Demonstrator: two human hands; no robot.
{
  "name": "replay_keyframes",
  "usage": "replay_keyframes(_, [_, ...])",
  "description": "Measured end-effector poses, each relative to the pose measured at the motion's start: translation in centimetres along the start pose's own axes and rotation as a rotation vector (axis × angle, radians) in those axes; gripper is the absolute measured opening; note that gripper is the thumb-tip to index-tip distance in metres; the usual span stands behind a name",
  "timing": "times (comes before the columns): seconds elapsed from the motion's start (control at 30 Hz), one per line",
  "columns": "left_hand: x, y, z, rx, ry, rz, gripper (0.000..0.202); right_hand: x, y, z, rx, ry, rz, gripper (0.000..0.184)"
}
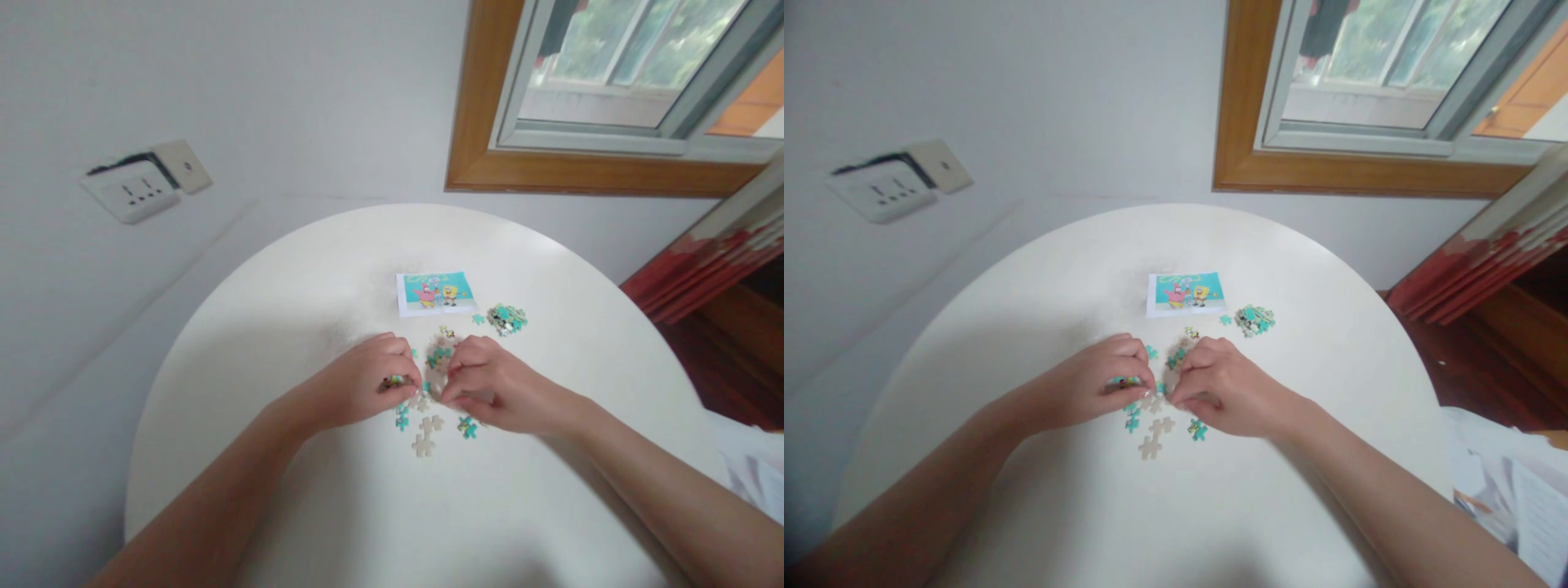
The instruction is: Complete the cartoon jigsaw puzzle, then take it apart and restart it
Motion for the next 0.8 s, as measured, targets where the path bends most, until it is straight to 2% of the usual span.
replay_keyframes(0.23, [0.4, -0.3, 0.4, -0.076, 0.019, -0.002, 0.016, 0.4, -1.3, 0.1, 0.033, 0.01, -0.002, 0.017])
replay_keyframes(0.33, [0.6, -0.2, 0.4, -0.109, 0.046, 0.009, 0.015, 0.4, -1.4, 0.0, 0.026, 0.02, -0.008, 0.012])
replay_keyframes(0.53, [1.1, -0.3, 0.4, -0.167, 0.058, 0.05, 0.017, 0.0, -1.2, 0.0, 0.009, 0.043, -0.013, 0.016])
replay_keyframes(0.8, [0.9, 0.3, 0.3, -0.247, 0.142, 0.103, 0.01, -0.5, -0.7, -0.2, -0.033, -0.064, -0.035, 0.016])
Point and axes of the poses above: each hand's wrist, its own z-axis towards the middle knuckle, its own y-axis out of the back of the hand, x = y × z, the point moved 1 cm from there along z, towards the middle knuckle, and after that the axes turned 13 degrees about y, right-handed, at the moved point
